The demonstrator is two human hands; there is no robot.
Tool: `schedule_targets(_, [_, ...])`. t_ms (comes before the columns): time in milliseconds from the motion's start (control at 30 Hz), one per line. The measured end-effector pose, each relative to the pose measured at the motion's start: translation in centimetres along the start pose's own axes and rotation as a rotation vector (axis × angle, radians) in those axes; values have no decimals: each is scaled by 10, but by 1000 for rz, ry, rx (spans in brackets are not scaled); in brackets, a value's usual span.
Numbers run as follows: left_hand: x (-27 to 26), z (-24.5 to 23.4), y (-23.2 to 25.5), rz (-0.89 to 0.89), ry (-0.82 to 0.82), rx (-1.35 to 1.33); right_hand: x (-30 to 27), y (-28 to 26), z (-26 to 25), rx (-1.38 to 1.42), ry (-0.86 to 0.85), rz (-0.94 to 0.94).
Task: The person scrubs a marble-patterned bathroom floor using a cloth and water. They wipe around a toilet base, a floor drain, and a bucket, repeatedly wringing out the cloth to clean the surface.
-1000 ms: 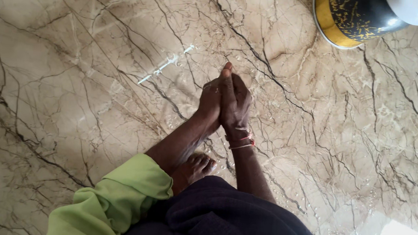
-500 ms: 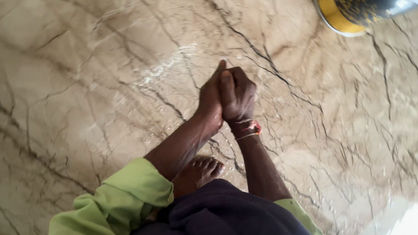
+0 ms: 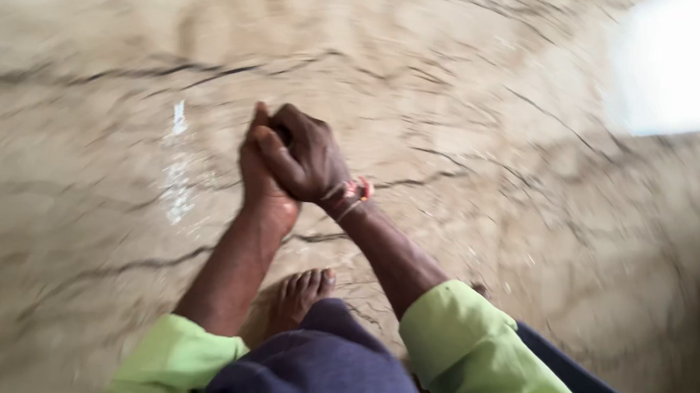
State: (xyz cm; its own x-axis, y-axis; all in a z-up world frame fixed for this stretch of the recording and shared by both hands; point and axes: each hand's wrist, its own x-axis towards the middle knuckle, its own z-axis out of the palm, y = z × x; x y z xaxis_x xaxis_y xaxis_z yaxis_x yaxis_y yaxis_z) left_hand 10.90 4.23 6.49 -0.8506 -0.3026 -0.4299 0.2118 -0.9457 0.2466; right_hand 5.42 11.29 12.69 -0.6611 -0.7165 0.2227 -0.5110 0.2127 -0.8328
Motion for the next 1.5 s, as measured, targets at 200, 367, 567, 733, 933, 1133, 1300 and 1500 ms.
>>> schedule_targets(200, [22, 99, -58, -436, -122, 197, -26, 30, -104, -168, 246, -5])
schedule_targets(367, [8, 165, -134, -631, -313, 500, -82, 45, -211, -40, 414, 401])
schedule_targets(567, [-11, 175, -181, -801, -576, 475, -165, 13, -293, -245, 445, 410])
schedule_targets(733, [-24, 158, -213, -894, -614, 711, -221, 0, -309, -227, 277, 629])
schedule_targets(933, [-62, 139, -250, -736, -781, 1134, -271, -22, -356, -284, 165, 769])
schedule_targets(1133, [-81, 151, -253, -454, -1074, 1371, -307, -55, -392, 137, 307, 658])
schedule_targets(1300, [-120, 185, -238, 24, -1230, 1546, -317, -59, -384, 92, 290, 535])
schedule_targets(1500, [-167, 222, -263, 793, -1331, 1589, -315, -89, -394, -87, 368, 542])
